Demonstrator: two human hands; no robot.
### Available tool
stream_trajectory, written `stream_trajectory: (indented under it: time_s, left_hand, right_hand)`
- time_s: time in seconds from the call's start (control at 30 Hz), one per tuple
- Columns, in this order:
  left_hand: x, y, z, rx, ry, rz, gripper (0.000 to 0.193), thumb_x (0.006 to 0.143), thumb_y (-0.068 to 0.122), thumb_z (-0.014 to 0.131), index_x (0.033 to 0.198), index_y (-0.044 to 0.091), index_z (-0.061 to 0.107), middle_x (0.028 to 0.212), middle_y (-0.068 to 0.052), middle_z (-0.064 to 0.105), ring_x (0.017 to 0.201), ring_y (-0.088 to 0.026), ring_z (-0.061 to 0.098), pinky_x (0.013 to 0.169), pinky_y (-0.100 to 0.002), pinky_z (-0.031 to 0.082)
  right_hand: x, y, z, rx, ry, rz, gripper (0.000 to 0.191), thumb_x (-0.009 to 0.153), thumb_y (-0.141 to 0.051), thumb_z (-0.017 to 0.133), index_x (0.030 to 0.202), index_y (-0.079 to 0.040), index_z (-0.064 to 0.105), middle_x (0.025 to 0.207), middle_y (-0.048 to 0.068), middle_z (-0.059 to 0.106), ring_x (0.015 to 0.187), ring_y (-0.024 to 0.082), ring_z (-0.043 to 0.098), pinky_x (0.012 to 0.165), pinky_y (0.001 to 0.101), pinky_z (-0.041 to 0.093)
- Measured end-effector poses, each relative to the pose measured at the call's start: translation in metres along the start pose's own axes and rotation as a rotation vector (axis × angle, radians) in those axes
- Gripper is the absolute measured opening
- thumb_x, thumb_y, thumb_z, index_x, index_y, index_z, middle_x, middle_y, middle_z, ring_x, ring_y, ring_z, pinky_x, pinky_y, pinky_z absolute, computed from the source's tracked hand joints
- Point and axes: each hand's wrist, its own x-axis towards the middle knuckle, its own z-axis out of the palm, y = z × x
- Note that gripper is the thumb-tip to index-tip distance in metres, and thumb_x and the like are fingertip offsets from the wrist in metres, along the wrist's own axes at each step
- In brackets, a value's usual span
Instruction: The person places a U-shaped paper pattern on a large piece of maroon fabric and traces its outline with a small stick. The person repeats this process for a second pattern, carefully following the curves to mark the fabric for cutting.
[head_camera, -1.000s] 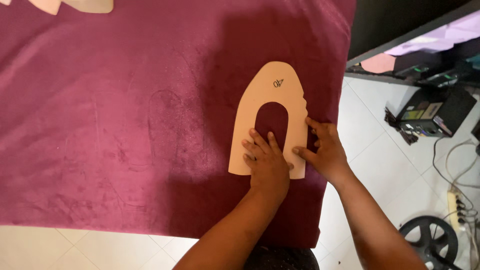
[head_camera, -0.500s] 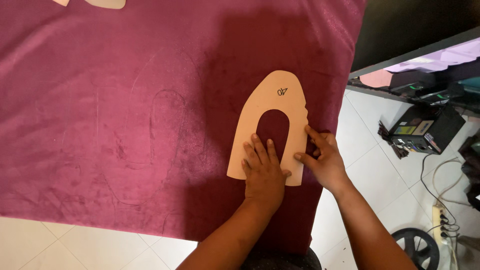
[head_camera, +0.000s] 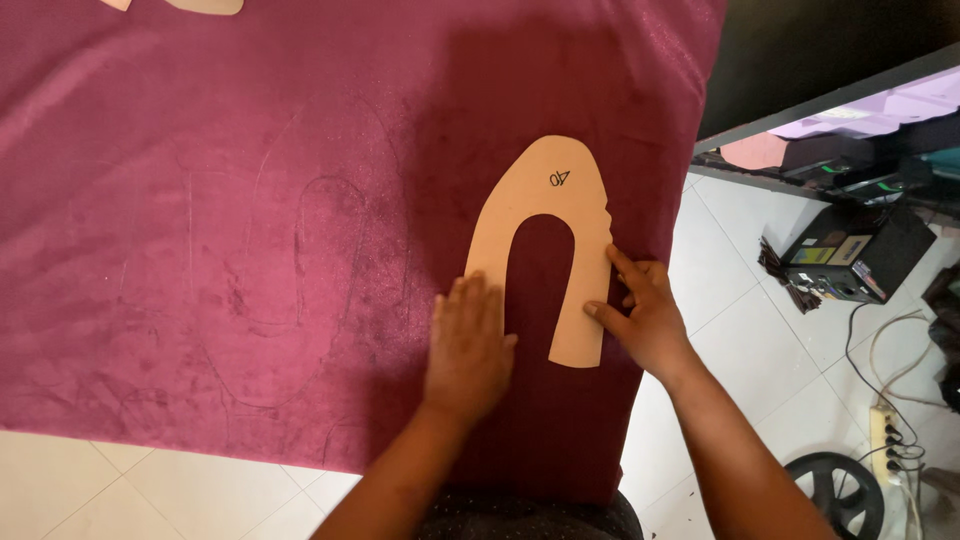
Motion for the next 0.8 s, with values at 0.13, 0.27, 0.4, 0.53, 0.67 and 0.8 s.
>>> stream_trajectory:
  time_s: [0.13,0.27,0.4,0.53,0.67,0.8]
  left_hand:
    - [-0.018,-0.041,-0.008,-0.237,0.009,0.050,0.066,0.091,0.032,0.068,0.145,0.000,0.048,0.158,-0.021,0.035,0.150,-0.041,0.029,0.123,-0.056,0.026]
    - [-0.019,-0.047,-0.009,-0.293,0.026,0.076,0.063,0.090,0.028,0.071,0.144,0.003,0.052,0.159,-0.017,0.040,0.150,-0.038,0.034,0.123,-0.054,0.027]
    - [-0.019,-0.047,-0.007,-0.295,0.031,0.092,0.064,0.091,0.030,0.070,0.144,0.000,0.052,0.159,-0.018,0.041,0.150,-0.038,0.035,0.122,-0.054,0.027]
    - [-0.020,-0.050,-0.002,-0.278,0.031,0.105,0.067,0.091,0.031,0.070,0.144,-0.004,0.050,0.159,-0.019,0.039,0.150,-0.038,0.034,0.122,-0.054,0.027]
    - [-0.020,-0.051,0.002,-0.259,0.033,0.118,0.068,0.092,0.031,0.070,0.145,-0.006,0.049,0.159,-0.020,0.038,0.150,-0.038,0.033,0.122,-0.054,0.026]
    - [-0.019,-0.049,-0.002,-0.247,0.027,0.115,0.064,0.091,0.031,0.070,0.143,-0.001,0.052,0.159,-0.020,0.038,0.150,-0.038,0.033,0.122,-0.054,0.025]
  right_hand:
    - [0.002,0.000,-0.006,-0.021,-0.085,0.047,0.088,0.079,-0.025,0.081,0.157,-0.018,0.042,0.117,0.004,0.044,0.092,0.016,0.048,0.086,0.0298,0.051]
    - [0.002,0.001,-0.007,0.006,-0.087,0.017,0.087,0.079,-0.024,0.081,0.156,-0.017,0.042,0.118,0.003,0.044,0.091,0.016,0.048,0.086,0.0297,0.050]
    - [0.000,0.002,-0.007,0.027,-0.082,0.012,0.085,0.080,-0.023,0.081,0.156,-0.017,0.043,0.116,0.003,0.044,0.090,0.016,0.047,0.084,0.0291,0.050]
    - [0.001,0.003,-0.007,0.007,-0.094,0.029,0.086,0.080,-0.023,0.081,0.157,-0.016,0.042,0.114,0.003,0.044,0.088,0.015,0.046,0.084,0.0286,0.050]
    - [0.001,0.001,-0.007,0.005,-0.088,0.018,0.085,0.080,-0.023,0.080,0.156,-0.015,0.043,0.114,0.003,0.043,0.088,0.015,0.046,0.084,0.0286,0.050]
    - [0.001,0.000,-0.008,-0.005,-0.093,0.021,0.085,0.081,-0.024,0.080,0.157,-0.015,0.042,0.113,0.003,0.043,0.088,0.015,0.046,0.083,0.0282,0.050]
